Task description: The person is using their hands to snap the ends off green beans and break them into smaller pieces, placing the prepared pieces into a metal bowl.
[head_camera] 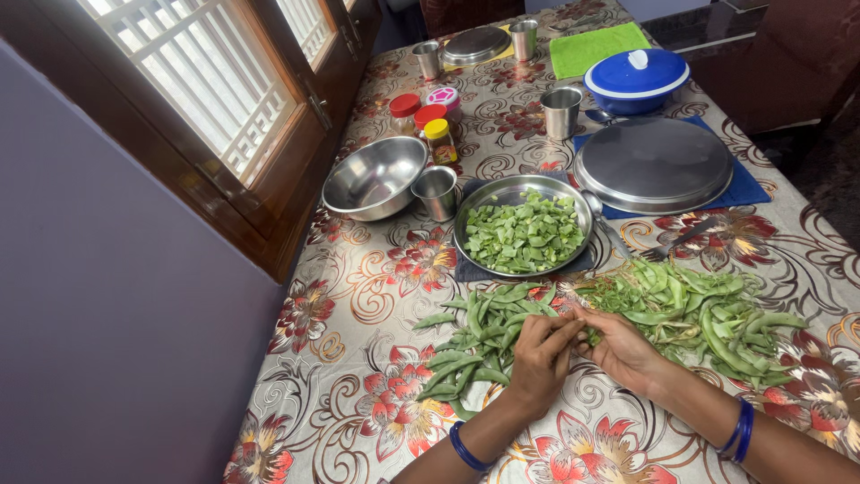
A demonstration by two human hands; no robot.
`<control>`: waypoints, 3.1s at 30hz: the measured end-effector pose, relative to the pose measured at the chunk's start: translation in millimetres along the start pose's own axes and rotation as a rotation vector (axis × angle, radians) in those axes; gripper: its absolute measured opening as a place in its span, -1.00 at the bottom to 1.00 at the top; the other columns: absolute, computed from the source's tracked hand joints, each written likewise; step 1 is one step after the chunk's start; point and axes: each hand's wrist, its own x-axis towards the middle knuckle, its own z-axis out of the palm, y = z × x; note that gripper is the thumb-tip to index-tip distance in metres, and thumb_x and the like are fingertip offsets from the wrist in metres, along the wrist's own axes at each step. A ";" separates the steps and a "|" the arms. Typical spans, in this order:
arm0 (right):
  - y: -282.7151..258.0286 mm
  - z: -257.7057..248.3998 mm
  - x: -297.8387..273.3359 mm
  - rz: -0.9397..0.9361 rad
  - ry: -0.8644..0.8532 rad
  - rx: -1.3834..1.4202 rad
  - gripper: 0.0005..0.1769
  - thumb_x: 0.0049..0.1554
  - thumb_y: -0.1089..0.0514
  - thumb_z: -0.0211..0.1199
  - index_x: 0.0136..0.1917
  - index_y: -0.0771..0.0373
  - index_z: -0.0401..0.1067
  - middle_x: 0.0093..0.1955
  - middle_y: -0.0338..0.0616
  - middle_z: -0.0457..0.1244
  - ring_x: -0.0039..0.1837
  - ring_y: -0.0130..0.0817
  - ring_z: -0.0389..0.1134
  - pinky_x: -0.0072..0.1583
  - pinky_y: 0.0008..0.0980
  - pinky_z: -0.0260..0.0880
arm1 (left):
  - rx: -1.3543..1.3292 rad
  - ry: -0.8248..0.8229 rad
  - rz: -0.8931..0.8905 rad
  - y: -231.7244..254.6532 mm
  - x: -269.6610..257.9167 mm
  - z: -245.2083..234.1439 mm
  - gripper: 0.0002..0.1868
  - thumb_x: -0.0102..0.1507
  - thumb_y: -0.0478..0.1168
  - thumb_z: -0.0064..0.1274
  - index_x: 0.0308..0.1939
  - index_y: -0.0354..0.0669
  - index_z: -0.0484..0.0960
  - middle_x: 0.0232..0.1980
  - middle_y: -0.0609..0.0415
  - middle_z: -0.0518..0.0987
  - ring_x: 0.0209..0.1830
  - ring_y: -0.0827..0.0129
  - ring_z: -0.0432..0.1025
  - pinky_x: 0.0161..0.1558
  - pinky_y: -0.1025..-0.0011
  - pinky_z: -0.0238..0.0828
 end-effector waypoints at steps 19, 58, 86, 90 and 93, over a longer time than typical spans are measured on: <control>-14.1 1.1 -1.2 -0.086 -0.010 -0.001 -0.81 0.31 0.22 0.09 0.16 0.30 0.41 0.04 -0.19 0.32 -0.02 -0.50 0.33 0.03 -0.51 0.39 | -0.103 -0.064 -0.113 13.6 5.8 3.3 -0.56 0.37 -0.39 0.08 0.35 -0.33 0.50 0.12 -0.21 0.51 0.09 0.00 0.46 0.09 0.22 0.45; -64.0 64.3 -23.1 -0.683 0.029 -1.451 -0.68 0.03 0.30 0.11 0.05 0.24 0.52 0.26 -0.03 0.32 0.33 -0.11 0.32 0.36 -0.17 0.28 | 0.415 -0.602 -0.372 5.0 19.2 -18.4 -0.02 -0.04 -0.22 0.20 0.47 -0.20 0.19 0.47 -0.40 0.09 0.47 -0.46 -0.12 0.35 -0.39 -0.26; -28.8 60.3 -74.6 -0.896 0.164 -1.326 -0.82 0.25 0.34 0.21 0.13 0.30 0.47 0.12 -0.02 0.40 0.05 -0.22 0.40 0.13 -0.28 0.40 | 0.349 -0.066 0.025 1.4 41.6 -49.4 -0.63 0.31 -0.32 0.15 0.21 -0.19 0.63 -0.01 0.02 0.62 0.00 0.16 0.47 0.08 0.24 0.39; -28.8 59.2 -74.1 -0.905 0.032 -0.968 -0.68 0.32 0.27 0.20 0.31 0.40 0.30 0.20 -0.07 0.32 0.24 -0.41 0.38 0.20 -0.45 0.44 | 0.017 -0.189 -0.378 4.4 29.0 -27.1 -0.73 0.32 -0.19 0.21 0.01 -0.29 0.73 -0.34 -0.03 0.63 -0.48 0.37 0.49 -0.34 0.41 0.43; -22.2 45.8 -71.1 -0.800 -0.027 -0.812 -0.70 0.36 0.26 0.16 0.32 0.41 0.33 0.17 -0.18 0.29 0.20 -0.52 0.34 0.21 -0.52 0.39 | -0.229 -0.299 -0.650 3.8 17.0 -13.8 -0.66 0.28 -0.10 0.20 -0.05 -0.34 0.72 -0.56 0.03 0.59 -0.63 0.50 0.40 -0.50 0.42 0.37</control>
